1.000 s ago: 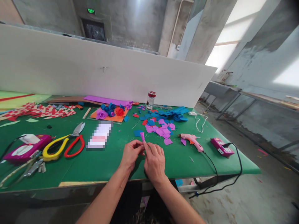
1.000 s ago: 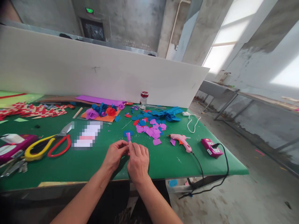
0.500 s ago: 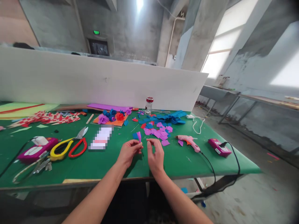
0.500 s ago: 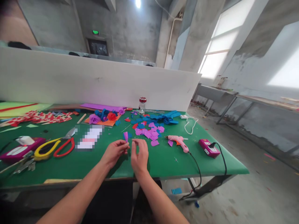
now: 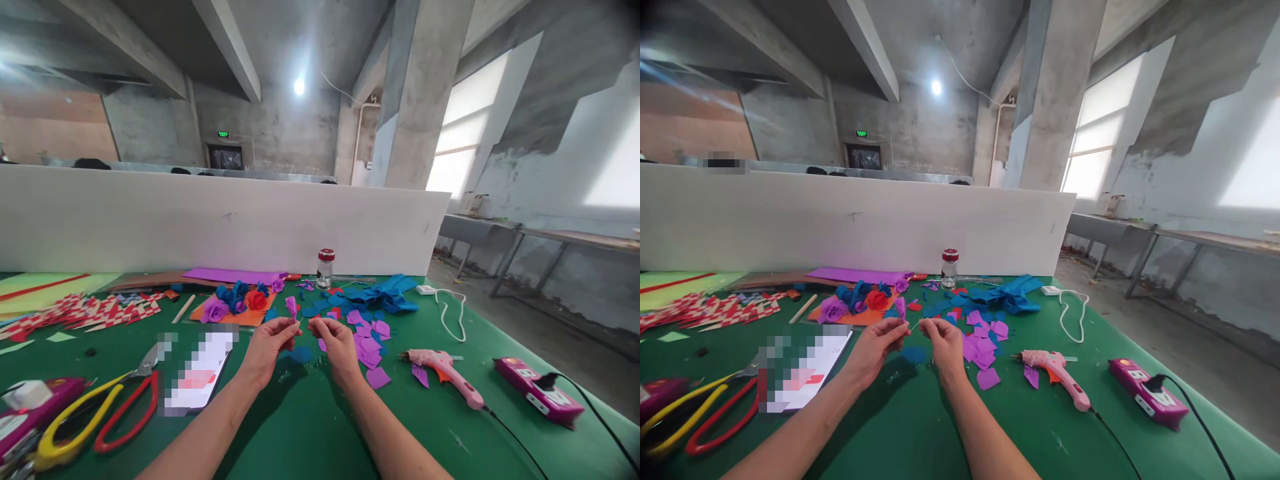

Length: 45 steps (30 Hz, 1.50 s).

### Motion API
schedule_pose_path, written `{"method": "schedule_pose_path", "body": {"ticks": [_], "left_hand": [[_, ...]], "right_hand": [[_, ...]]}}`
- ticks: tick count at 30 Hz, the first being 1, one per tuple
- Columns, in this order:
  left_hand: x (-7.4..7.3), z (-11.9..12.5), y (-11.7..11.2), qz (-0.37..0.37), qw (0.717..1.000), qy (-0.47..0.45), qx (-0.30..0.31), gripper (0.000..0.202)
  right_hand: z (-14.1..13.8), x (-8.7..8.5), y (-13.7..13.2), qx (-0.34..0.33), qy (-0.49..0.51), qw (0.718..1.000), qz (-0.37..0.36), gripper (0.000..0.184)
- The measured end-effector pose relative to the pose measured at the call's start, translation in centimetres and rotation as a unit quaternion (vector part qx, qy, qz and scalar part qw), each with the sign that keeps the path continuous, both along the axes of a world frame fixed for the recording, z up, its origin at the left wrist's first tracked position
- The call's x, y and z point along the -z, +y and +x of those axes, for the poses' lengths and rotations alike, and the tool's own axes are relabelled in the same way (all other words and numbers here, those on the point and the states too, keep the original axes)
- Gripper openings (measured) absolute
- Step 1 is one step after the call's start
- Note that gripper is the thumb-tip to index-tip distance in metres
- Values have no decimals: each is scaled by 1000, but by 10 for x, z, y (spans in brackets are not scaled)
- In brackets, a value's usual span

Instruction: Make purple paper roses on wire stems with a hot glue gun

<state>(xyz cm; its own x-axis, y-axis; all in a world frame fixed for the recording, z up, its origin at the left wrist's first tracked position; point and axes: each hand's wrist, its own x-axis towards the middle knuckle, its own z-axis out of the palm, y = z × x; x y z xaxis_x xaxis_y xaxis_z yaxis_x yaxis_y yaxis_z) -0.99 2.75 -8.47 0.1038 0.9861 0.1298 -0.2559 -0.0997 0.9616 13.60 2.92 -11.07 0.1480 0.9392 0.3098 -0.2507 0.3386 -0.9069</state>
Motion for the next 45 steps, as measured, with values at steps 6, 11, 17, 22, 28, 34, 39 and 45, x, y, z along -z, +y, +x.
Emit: {"method": "schedule_pose_path", "body": {"ticks": [6,11,17,22,28,34,39,45], "left_hand": [[6,2,-6,-8,1000,14,13,27],[9,4,-6,6,999,49,3,25],[9,11,-9,6,998,60,24,25],[7,14,-12,-17,998,41,35,28],[8,14,-13,-23,998,40,34,28],[7,17,-15,-11,998,50,33,27],[7,18,-16,-14,999,38,34,27],[4,17,-15,-44,999,-7,25,30]], "right_hand": [[4,-8,-6,-89,-45,995,-3,34],[1,-11,-7,-111,-13,994,3,28],[2,-14,-9,-92,-19,995,-17,25],[3,-16,-11,-94,-17,995,-20,26],[3,-19,-12,-85,-42,995,-15,23],[2,-23,-15,-37,-44,998,-8,17],[1,-22,-16,-70,-27,997,-30,19],[3,-14,-13,11,-93,995,23,36]]}}
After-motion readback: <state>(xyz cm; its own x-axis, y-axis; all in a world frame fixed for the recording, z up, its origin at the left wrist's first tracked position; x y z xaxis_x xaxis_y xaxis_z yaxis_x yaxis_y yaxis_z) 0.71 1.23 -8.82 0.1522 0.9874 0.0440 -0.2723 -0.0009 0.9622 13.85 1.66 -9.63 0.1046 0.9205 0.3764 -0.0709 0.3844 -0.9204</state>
